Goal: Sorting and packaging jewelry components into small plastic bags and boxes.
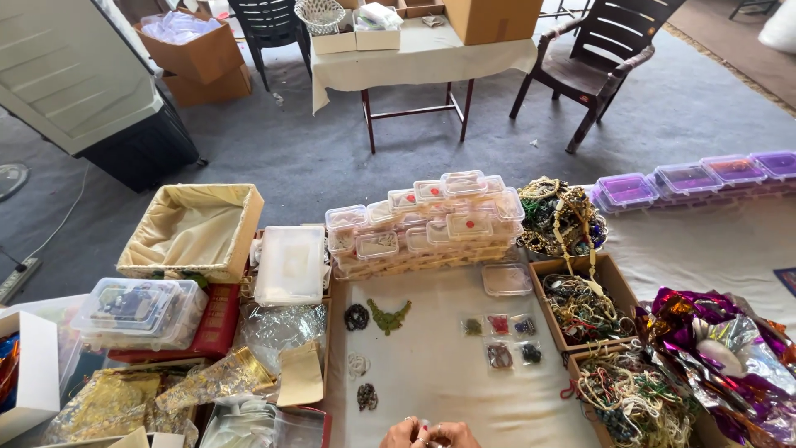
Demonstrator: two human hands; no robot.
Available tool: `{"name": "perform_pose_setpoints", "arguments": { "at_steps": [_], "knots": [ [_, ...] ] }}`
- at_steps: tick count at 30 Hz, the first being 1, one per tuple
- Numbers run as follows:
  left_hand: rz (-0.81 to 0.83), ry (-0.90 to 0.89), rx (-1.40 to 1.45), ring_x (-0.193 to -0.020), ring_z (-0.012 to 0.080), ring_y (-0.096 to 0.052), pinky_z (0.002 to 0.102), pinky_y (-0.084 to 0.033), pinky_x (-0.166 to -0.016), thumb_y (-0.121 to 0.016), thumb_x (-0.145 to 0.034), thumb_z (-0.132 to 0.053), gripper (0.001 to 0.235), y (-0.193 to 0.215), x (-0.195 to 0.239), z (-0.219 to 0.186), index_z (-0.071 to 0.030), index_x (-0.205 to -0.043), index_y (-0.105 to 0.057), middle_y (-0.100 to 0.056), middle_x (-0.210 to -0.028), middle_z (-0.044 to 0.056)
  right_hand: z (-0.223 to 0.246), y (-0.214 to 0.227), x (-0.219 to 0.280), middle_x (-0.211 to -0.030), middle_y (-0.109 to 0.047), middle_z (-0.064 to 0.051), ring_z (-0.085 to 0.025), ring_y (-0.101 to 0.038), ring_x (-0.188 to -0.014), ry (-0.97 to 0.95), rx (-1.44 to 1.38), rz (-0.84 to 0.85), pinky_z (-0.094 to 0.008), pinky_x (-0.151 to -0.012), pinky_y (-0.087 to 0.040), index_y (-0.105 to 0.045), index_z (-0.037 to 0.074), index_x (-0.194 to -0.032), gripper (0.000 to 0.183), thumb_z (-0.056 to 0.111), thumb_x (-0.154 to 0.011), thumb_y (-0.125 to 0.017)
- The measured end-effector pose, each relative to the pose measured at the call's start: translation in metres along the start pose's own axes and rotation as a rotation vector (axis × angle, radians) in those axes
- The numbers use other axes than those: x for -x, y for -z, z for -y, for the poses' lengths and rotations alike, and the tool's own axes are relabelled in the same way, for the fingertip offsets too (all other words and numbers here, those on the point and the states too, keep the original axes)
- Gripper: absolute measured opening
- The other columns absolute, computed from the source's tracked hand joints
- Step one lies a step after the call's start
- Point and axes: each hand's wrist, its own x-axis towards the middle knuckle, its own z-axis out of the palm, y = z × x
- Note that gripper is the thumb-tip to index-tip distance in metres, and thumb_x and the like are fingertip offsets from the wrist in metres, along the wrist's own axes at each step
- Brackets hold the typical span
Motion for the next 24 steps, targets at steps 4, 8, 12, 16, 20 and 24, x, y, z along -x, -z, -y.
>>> {"name": "perform_pose_setpoints", "arguments": {
  "at_steps": [4,8,12,16,20,24],
  "knots": [
    [-0.125,-0.199,-0.103,-0.089,0.0189,-0.072,0.039,-0.054,-0.083,-0.075,-0.081,-0.033,0.023,-0.013,0.001,0.003,-0.012,-0.091,-0.070,-0.072,-0.089,0.006,0.043,0.016,-0.013,-0.089,-0.079,-0.007,-0.012,-0.074,-0.090,-0.392,-0.230,0.267,-0.027,-0.079,-0.060,-0.079,-0.001,-0.098,0.008,0.001,-0.091,-0.078],
    [-0.412,-0.488,-0.337,-0.105,0.0129,-0.066,0.049,-0.037,-0.103,-0.071,-0.079,-0.024,0.038,-0.041,-0.001,0.019,-0.020,-0.117,-0.068,-0.071,-0.111,-0.004,0.049,0.020,-0.014,-0.089,-0.074,-0.002,-0.010,-0.071,-0.091,-0.443,-0.439,0.291,-0.025,-0.080,-0.055,-0.078,-0.001,-0.101,0.017,-0.004,-0.086,-0.070],
    [-0.241,-0.552,-0.391,-0.106,0.0162,-0.066,0.056,-0.033,-0.106,-0.070,-0.082,-0.020,0.048,-0.049,-0.008,0.051,-0.014,-0.130,-0.065,-0.070,-0.113,-0.002,0.066,0.024,-0.007,-0.095,-0.067,-0.001,-0.009,-0.066,-0.095,-0.315,-0.394,0.472,-0.026,-0.082,-0.054,-0.070,-0.004,-0.097,0.006,-0.004,-0.091,-0.070],
    [-0.199,-0.592,-0.258,-0.105,0.0278,-0.065,0.051,-0.040,-0.097,-0.076,-0.077,-0.020,0.046,0.008,0.038,-0.019,-0.007,-0.119,-0.064,-0.070,-0.115,0.007,0.144,0.027,-0.017,-0.083,-0.069,-0.004,-0.012,-0.070,-0.078,-0.386,-0.308,0.302,-0.030,-0.069,-0.059,-0.075,-0.002,-0.093,0.010,0.004,-0.087,-0.080],
    [-0.189,-0.434,-0.140,-0.099,0.0320,-0.065,0.045,-0.047,-0.092,-0.077,-0.083,-0.023,0.038,0.037,0.068,-0.052,-0.009,-0.115,-0.064,-0.070,-0.109,0.009,0.188,0.029,-0.027,-0.088,-0.072,-0.003,-0.012,-0.071,-0.083,-0.334,-0.293,0.287,-0.028,-0.074,-0.060,-0.076,-0.002,-0.097,0.013,0.005,-0.086,-0.078],
    [-0.307,-0.273,-0.120,-0.094,0.0326,-0.066,0.045,-0.049,-0.087,-0.077,-0.086,-0.025,0.039,0.044,0.076,-0.041,-0.010,-0.119,-0.062,-0.070,-0.104,0.011,0.152,0.015,-0.038,-0.095,-0.074,-0.001,-0.009,-0.067,-0.090,-0.436,-0.350,0.200,-0.026,-0.081,-0.058,-0.074,0.000,-0.114,0.022,0.007,-0.093,-0.069]
  ]
}}
